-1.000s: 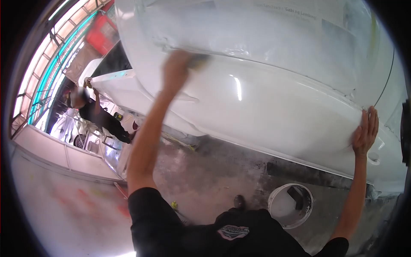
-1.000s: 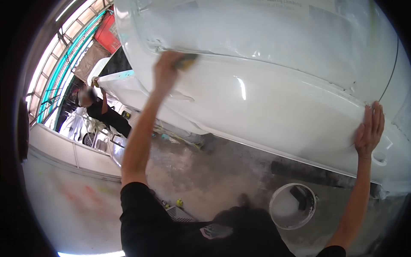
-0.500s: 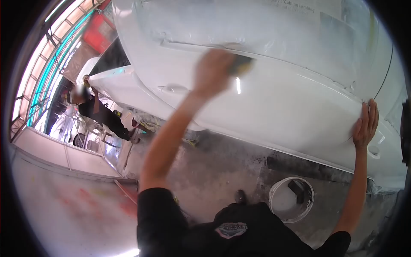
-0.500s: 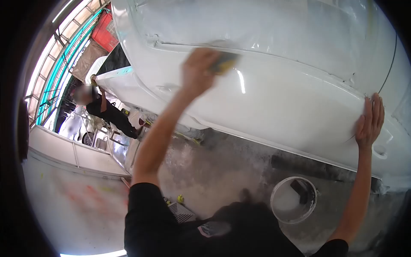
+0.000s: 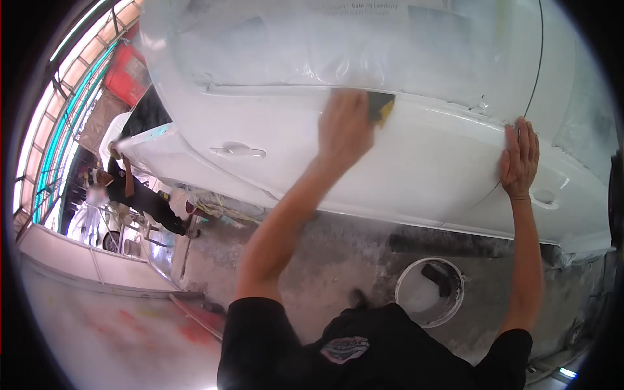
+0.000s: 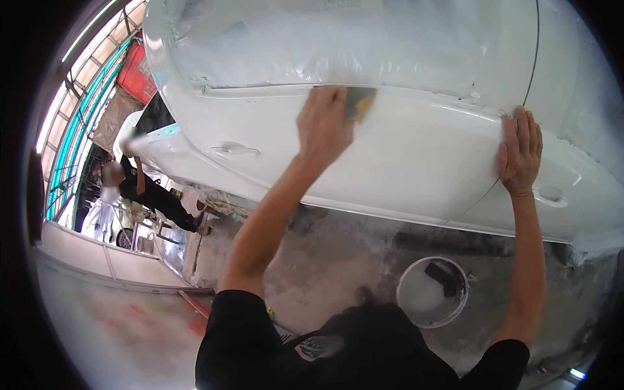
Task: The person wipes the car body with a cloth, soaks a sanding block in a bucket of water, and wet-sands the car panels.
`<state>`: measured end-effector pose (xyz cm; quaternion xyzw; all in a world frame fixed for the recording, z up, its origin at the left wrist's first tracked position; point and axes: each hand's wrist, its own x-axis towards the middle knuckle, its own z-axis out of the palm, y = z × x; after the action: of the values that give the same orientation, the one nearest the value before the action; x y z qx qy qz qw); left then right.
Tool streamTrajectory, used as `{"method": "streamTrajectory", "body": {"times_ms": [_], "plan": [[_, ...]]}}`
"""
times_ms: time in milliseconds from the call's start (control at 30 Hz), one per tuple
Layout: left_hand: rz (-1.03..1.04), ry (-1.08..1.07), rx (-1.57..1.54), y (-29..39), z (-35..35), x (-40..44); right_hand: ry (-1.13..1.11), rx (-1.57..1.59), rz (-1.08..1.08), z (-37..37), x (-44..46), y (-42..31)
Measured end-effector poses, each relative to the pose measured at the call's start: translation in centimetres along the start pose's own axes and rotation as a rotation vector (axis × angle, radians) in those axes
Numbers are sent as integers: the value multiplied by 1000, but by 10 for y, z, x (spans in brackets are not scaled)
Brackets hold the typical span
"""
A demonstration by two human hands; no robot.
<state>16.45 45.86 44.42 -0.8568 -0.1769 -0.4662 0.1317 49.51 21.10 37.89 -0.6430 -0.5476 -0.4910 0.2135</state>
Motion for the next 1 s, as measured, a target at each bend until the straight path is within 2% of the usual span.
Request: {"method": "streamTrajectory", "body": {"times_ms": [67, 133, 233, 267, 333, 400, 467, 533, 600, 633, 700, 733, 800, 833, 867, 933, 1000], "plan": [[130, -23, 72, -5, -8, 2, -19, -10, -1, -1, 0, 1], [131, -129, 84, -55, -20, -7, -15, 26, -1, -4, 2, 2], [27, -121, 171, -107, -59, -10, -16, 54, 31, -5, 2, 0], [-10, -128, 202, -103, -63, -11, -20, 52, 42, -5, 1, 0], [15, 10, 157, -73, -24, -14, -25, 64, 47, -7, 2, -2], [156, 29, 103, 1, 23, 0, -27, 77, 53, -6, 1, -1], [187, 56, -100, 78, 42, 29, -30, 72, 33, -6, 1, 1], [148, -147, -65, 80, 33, 35, -66, 110, 10, -12, 3, 3], [190, -68, -55, 20, 32, 11, -121, 116, -26, -24, 5, 14], [148, -117, 31, -10, 7, 9, -159, 108, -56, -34, 6, 23], [88, -142, 137, -29, -26, 8, -152, 114, -71, -35, -1, 40], [63, -133, 157, -24, -33, 8, -115, 137, -55, -29, -7, 44], [36, -111, 227, 4, 0, 8, -59, 156, -55, -19, -7, 50], [37, -129, 130, 37, 14, 14, -55, 153, -49, -19, -9, 51], [110, -27, -10, 67, 33, 18, -56, 154, -45, -20, -13, 47], [65, -81, -15, 119, 46, 36, -63, 146, -36, -18, -18, 47], [171, -88, -28, 98, 42, 35, -60, 132, -55, -16, -12, 49]]}}
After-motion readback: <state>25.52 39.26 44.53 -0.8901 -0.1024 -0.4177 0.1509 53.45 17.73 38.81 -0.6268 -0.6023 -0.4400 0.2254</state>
